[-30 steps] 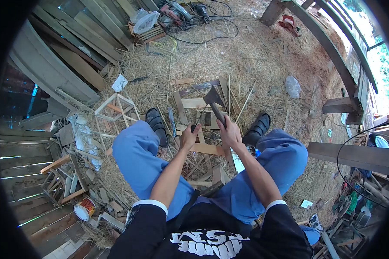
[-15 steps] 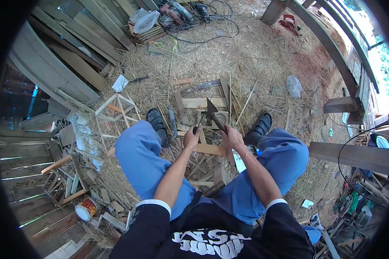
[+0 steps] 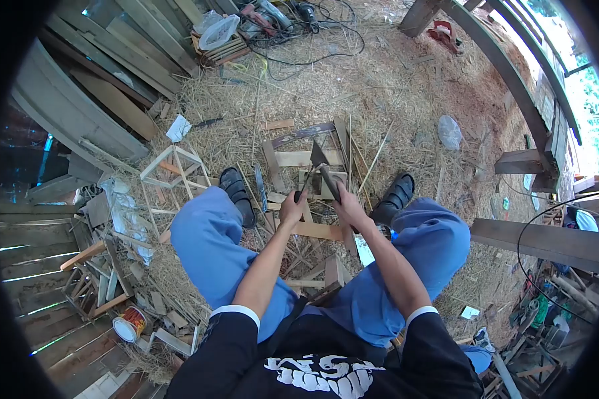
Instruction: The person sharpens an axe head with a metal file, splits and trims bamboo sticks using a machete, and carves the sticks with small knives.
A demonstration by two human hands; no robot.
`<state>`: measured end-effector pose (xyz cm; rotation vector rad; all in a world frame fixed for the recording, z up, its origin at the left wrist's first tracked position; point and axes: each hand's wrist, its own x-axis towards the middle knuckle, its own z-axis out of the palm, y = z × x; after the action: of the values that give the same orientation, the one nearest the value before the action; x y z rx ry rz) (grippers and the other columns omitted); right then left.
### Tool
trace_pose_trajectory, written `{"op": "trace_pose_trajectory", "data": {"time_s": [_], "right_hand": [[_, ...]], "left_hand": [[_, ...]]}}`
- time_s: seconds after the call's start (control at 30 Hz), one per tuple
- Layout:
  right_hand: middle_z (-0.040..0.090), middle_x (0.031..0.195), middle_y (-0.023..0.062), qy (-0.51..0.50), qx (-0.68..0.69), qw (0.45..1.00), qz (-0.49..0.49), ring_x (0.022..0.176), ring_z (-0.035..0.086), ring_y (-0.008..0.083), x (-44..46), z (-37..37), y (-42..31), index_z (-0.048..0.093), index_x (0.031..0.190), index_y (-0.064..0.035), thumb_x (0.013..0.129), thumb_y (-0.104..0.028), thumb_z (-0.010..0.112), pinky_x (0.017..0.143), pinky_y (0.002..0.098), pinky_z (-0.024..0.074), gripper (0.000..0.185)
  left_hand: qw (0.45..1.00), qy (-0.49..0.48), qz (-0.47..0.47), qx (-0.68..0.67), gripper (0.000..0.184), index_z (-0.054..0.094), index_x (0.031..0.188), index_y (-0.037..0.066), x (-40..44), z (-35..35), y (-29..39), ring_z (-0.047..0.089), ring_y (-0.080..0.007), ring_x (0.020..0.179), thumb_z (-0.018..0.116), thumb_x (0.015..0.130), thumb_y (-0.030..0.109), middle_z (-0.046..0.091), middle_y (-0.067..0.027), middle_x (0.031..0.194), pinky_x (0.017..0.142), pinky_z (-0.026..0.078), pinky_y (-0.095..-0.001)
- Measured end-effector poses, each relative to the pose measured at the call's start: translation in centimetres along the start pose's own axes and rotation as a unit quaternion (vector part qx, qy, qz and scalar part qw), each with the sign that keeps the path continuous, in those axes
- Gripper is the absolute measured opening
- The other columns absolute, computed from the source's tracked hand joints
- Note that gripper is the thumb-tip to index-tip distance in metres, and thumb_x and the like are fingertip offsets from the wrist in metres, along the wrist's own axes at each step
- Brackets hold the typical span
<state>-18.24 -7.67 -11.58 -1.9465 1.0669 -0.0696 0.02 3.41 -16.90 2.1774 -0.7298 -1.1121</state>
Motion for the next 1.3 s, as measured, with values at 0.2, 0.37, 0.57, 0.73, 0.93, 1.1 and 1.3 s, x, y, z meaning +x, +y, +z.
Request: {"op": "trace_pose_trajectory", "data": {"time_s": [0.2,0.37,0.57,0.73,0.93,1.1,1.3], "right_hand": [[0.066,0.1,0.0312,-0.013,-0.05,0.998,0.029,0.096,0.063,0.0489,-0.3,1.2,2.1,0.044,0.137,-0.0011,0.088,-0.022,0.063,0.083,0.0561,0.0485,0.056],[0.066,0.099,0.0285,-0.003,-0.032,0.998,0.044,0.094,0.063,0.0474,-0.8,-0.5,-1.5,0.044,0.139,-0.0034,0.089,-0.025,0.064,0.08,0.0531,0.0485,0.058],[0.065,0.089,0.023,0.12,0.024,0.992,-0.028,0.084,0.064,0.0438,-0.3,-2.7,-5.6,0.044,0.141,-0.0041,0.092,-0.023,0.062,0.074,0.0485,0.0474,0.055],[0.062,0.083,0.0241,0.127,0.089,0.987,-0.05,0.079,0.063,0.0435,0.1,-1.0,-4.2,0.048,0.135,-0.0025,0.091,-0.019,0.062,0.071,0.0494,0.0469,0.049],[0.064,0.086,0.0266,-0.007,0.082,0.993,0.087,0.083,0.064,0.045,-0.7,-0.1,-1.0,0.058,0.113,0.0,0.083,-0.016,0.062,0.073,0.0489,0.0483,0.034],[0.067,0.091,0.0259,0.014,0.04,0.996,0.079,0.09,0.066,0.0425,-0.7,0.6,1.5,0.058,0.116,-0.0024,0.081,-0.018,0.063,0.08,0.0464,0.0504,0.039],[0.067,0.105,0.0274,0.094,0.047,0.987,0.12,0.101,0.065,0.0436,-0.3,-1.1,0.0,0.052,0.131,-0.008,0.074,-0.019,0.07,0.088,0.0452,0.0503,0.06]], "left_hand": [[0.999,0.034,-0.03,0.026,0.062,0.064,0.113,0.005,-0.2,0.7,-1.9,0.065,-0.0422,0.1,0.05,0.094,0.063,0.069,-0.0229,0.102,0.083,0.05,-0.0477],[0.999,0.027,-0.041,-0.017,0.061,0.063,0.113,0.003,1.3,1.3,-2.4,0.065,-0.042,0.099,0.052,0.095,0.061,0.07,-0.0225,0.102,0.084,0.05,-0.0472],[1.0,-0.003,-0.019,-0.024,0.07,0.062,0.111,0.001,1.9,1.0,-1.1,0.066,-0.0408,0.096,0.052,0.091,0.067,0.07,-0.0221,0.1,0.084,0.049,-0.0453],[0.999,0.01,-0.027,-0.031,0.066,0.062,0.117,0.003,1.9,1.4,-1.1,0.065,-0.0385,0.101,0.053,0.093,0.063,0.069,-0.0217,0.105,0.086,0.049,-0.045],[0.999,0.029,-0.038,0.022,0.057,0.063,0.121,0.008,1.1,1.4,-3.6,0.066,-0.0421,0.1,0.051,0.096,0.058,0.07,-0.0208,0.105,0.085,0.051,-0.0469],[0.998,0.041,-0.055,-0.014,0.057,0.065,0.12,0.008,0.9,2.0,-3.0,0.067,-0.0411,0.098,0.053,0.094,0.058,0.071,-0.0218,0.101,0.084,0.051,-0.0469],[0.998,0.034,-0.011,-0.046,0.058,0.068,0.105,0.001,-0.8,-0.4,1.4,0.068,-0.0391,0.093,0.056,0.093,0.057,0.071,-0.0214,0.095,0.08,0.051,-0.0439]]}}
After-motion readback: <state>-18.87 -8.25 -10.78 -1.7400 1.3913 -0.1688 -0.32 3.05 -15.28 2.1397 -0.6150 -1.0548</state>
